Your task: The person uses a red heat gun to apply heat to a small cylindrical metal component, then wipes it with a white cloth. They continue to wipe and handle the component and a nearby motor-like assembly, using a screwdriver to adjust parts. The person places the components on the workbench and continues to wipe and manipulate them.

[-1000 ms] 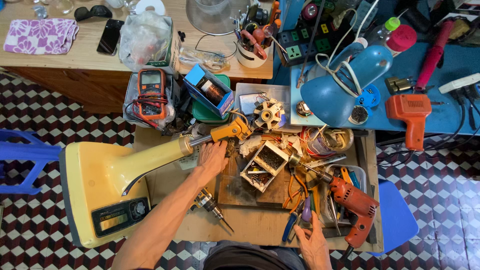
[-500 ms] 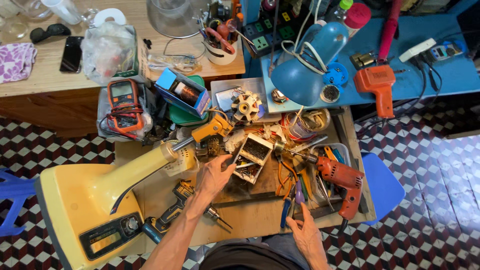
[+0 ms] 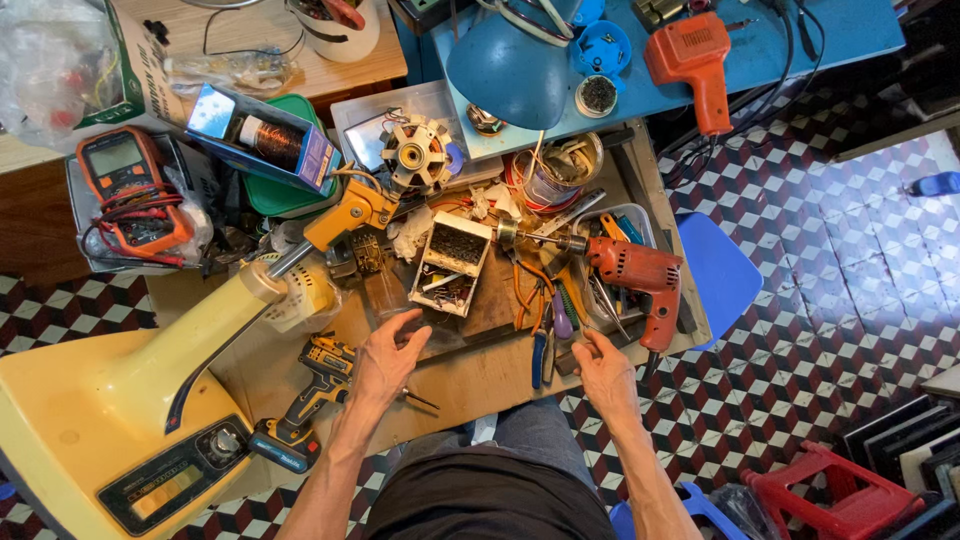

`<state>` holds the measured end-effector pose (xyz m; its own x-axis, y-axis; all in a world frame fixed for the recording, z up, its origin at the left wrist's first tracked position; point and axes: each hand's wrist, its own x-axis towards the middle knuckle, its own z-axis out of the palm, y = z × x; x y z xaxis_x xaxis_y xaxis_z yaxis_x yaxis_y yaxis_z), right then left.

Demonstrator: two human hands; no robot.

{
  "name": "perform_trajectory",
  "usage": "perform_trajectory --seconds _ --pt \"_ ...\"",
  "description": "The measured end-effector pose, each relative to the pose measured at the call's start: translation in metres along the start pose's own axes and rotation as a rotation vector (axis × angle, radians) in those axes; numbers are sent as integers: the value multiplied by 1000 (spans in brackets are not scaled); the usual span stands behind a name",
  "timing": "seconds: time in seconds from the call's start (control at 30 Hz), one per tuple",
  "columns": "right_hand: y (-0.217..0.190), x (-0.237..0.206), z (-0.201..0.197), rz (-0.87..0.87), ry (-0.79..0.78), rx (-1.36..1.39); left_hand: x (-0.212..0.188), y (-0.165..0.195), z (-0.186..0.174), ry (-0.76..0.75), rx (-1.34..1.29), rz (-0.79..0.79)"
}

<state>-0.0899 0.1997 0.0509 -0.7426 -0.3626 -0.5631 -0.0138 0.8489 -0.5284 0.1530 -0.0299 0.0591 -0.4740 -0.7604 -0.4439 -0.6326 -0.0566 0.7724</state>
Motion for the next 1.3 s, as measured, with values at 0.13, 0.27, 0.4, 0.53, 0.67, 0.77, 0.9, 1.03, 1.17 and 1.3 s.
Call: perform_trajectory --seconds 0.13,0.27,0.4,0.53,0.67,0.77,0.9,1.03,1.17,1.3 --pt "-17 22 8 -8 -41 38 -7 -6 -2 -1 55 -168" --pt "-40 40 22 -124 -87 95 3 -18 3 141 24 -175" --pt "-69 50 37 -301 -115 -32 40 -35 7 338 65 37" --pt "-90 43 39 -184 -251 -34 91 -28 8 407 75 224" --pt "-106 37 27 -125 -277 67 124 -11 4 232 114 189" --pt "-129 49 16 -309 -123 57 151 -3 1 143 250 274" --pt "-168 90 10 -758 -50 -51 171 0 8 79 314 229" --pt "-208 154 42 -1065 -55 -362 165 3 10 138 164 117" --pt "-225 209 89 -932 -179 -671 121 17 3 126 -130 -278" --pt "-231 249 126 -716 -248 -816 70 19 -3 196 -275 -199"
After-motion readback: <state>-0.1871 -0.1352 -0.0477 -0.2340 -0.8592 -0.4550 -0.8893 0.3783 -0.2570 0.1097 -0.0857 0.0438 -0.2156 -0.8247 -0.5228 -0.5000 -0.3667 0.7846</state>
